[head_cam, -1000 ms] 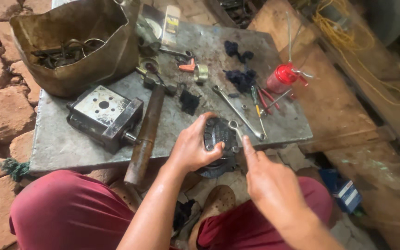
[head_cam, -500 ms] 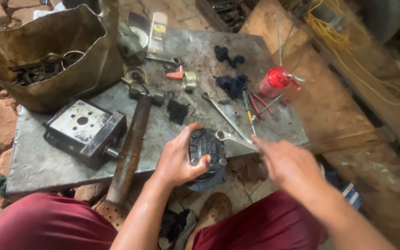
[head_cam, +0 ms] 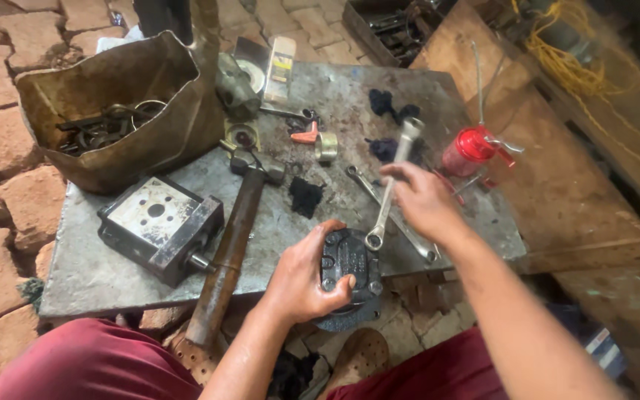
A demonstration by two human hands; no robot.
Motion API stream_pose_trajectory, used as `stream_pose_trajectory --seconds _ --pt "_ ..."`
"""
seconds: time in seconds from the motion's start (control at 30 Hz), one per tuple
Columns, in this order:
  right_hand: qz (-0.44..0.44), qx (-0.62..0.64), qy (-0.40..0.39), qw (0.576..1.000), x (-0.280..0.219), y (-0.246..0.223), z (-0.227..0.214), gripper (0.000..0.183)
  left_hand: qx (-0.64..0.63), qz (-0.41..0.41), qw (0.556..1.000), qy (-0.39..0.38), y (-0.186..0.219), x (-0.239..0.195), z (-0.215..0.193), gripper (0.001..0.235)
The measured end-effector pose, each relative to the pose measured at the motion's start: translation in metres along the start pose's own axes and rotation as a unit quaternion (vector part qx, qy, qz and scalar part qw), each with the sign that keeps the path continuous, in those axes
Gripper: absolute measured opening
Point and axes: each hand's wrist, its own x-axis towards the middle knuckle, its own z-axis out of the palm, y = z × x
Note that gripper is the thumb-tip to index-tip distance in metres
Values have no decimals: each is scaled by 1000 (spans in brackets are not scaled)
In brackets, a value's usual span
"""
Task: The person assembles a metal pump housing by hand and using a wrench and a screwdriver. They insert internal components, fit a metal cover onto the unit, and tighten several bolts.
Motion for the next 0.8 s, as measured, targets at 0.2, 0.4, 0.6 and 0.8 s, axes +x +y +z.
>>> stream_pose_trajectory --seconds 0.2,0.4,0.6,0.8 --pt "-184 157 -37 970 2 -53 49 33 7 2 1000 -3 -2 2 4 73" --pt "-304 -90 -47 947 -54 -105 44 41 -12 1 1000 -4 1 1 2 62" --pt "-394 -160 122 897 -105 -120 22 34 37 -37 998 36 2 -14 6 62" --pt "-372 -78 122 917 -128 -133 63 37 -124 -95 987 39 -65 -35 40 55"
